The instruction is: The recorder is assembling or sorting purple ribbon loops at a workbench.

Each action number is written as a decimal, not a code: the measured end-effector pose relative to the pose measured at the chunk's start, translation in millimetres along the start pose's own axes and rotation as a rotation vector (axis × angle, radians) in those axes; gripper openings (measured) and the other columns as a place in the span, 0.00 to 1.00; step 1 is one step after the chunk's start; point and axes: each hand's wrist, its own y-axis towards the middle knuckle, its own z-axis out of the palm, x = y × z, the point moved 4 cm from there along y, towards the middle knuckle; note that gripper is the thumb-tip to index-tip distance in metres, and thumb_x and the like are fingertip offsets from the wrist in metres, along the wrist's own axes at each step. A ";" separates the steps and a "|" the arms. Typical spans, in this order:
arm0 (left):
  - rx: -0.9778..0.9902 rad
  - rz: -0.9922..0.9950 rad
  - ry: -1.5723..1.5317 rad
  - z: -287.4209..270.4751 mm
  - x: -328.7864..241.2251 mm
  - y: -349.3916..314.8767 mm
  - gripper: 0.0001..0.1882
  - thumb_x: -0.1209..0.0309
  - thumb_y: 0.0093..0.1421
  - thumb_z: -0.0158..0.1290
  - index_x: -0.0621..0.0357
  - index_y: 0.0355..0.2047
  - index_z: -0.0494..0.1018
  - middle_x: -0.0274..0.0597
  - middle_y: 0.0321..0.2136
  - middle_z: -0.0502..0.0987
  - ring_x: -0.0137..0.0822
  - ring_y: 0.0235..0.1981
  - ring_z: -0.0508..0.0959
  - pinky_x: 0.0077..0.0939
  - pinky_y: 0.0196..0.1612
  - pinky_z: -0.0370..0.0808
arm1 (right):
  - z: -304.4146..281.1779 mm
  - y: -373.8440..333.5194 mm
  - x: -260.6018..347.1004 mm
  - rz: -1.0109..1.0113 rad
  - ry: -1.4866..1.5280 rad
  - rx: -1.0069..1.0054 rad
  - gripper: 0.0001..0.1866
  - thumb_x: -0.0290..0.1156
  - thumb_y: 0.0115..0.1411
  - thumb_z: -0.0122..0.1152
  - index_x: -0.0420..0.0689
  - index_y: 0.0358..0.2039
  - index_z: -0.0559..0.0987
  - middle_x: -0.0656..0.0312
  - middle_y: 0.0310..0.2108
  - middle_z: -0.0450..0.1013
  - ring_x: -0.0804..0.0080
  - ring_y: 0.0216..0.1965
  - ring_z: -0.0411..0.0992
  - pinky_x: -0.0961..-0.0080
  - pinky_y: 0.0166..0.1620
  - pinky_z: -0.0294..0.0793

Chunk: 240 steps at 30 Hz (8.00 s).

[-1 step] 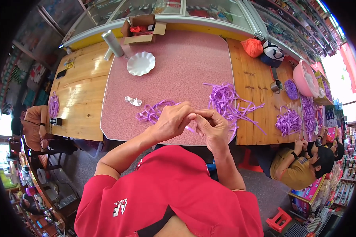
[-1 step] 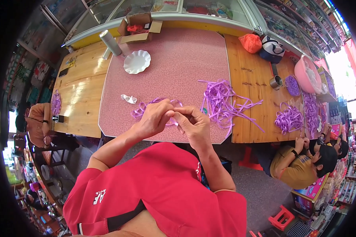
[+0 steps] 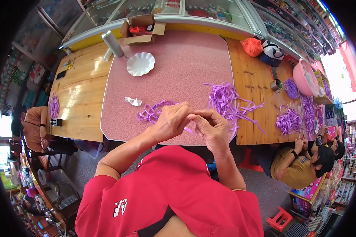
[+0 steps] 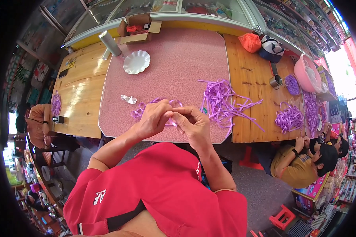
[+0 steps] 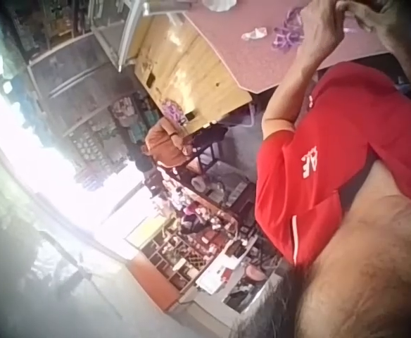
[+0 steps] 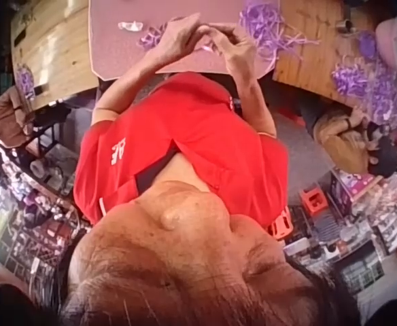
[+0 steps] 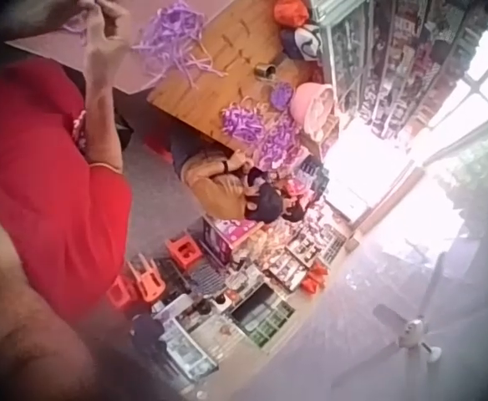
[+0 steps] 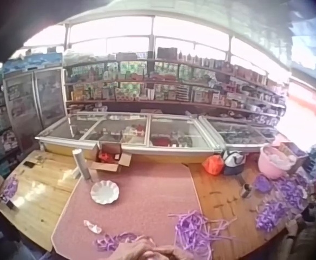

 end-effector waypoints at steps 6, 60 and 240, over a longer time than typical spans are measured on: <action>-0.106 0.055 -0.028 -5.2 -9.0 3.1 0.11 0.68 0.65 0.52 0.61 0.27 0.69 0.45 0.19 0.67 0.46 0.19 0.71 0.35 0.21 0.66 | 7.1 -4.5 6.7 0.000 0.049 0.074 0.07 0.23 0.61 0.64 0.38 0.40 0.79 0.64 0.29 0.76 0.85 0.24 0.68 0.86 0.24 0.65; 0.424 -0.563 -0.452 69.8 79.2 -36.8 0.13 0.65 0.69 0.46 0.63 0.44 0.73 0.38 0.33 0.74 0.29 0.34 0.72 0.26 0.40 0.70 | -91.0 30.5 -63.0 -0.066 -0.564 0.130 0.05 0.26 0.60 0.59 0.39 0.33 0.75 0.65 0.24 0.72 0.81 0.28 0.70 0.79 0.32 0.72; -0.093 -0.169 0.220 -9.7 22.2 -37.0 0.09 0.77 0.55 0.56 0.58 0.37 0.72 0.40 0.44 0.78 0.44 0.45 0.75 0.38 0.45 0.68 | 6.8 16.4 -65.8 0.158 -0.006 -0.072 0.13 0.31 0.66 0.58 0.37 0.47 0.74 0.71 0.25 0.71 0.88 0.22 0.64 0.88 0.25 0.62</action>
